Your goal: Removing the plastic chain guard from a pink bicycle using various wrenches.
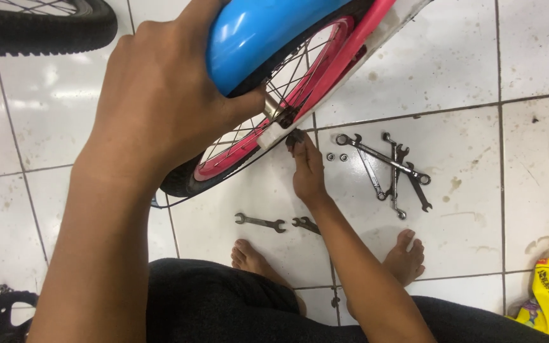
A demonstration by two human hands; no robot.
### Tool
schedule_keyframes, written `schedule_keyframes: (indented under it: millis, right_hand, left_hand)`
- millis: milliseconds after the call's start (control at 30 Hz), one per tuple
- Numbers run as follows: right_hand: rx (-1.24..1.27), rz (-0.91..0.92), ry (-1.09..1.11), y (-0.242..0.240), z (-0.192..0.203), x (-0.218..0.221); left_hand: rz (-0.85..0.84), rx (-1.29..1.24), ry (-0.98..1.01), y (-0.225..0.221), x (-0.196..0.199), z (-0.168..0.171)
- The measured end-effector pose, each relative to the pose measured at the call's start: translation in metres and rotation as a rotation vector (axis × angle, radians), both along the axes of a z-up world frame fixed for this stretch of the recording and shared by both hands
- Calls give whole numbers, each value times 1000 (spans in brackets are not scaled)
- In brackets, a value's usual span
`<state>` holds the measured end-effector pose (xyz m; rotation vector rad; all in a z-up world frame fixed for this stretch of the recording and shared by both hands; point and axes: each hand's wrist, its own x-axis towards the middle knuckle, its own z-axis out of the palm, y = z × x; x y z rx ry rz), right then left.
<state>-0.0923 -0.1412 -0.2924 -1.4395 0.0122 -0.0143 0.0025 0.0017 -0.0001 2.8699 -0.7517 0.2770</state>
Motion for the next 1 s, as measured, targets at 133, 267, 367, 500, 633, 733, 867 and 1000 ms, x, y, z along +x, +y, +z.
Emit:
schedule_keyframes:
  millis: [133,267,367,500,633,733,867,1000]
  right_hand:
    - [-16,-54,19,14,18,-4]
    - [392,-107,96,35,34,-9]
    - [585,-128,176,43,42,-10]
    - [635,-171,347,46,47,-12]
    - [445,-137,484,46,64,-10]
    - [607,-114,560,45,68,-10]
    - [475,-91,411,42,32,-11]
    - [295,22,269,25,2,-5]
  left_hand:
    - [27,11,19,0,2,1]
    - [15,20,-11,2,3,-1]
    - [32,18,1,2,5,-1]
    - [63,26,25,2,4,1]
    - [79,28,23,2,5,-1]
    - [45,0,5,3,4,-3]
    - [22,9,-13,5,4,-3]
    - [17,9,-22,6,4,-3]
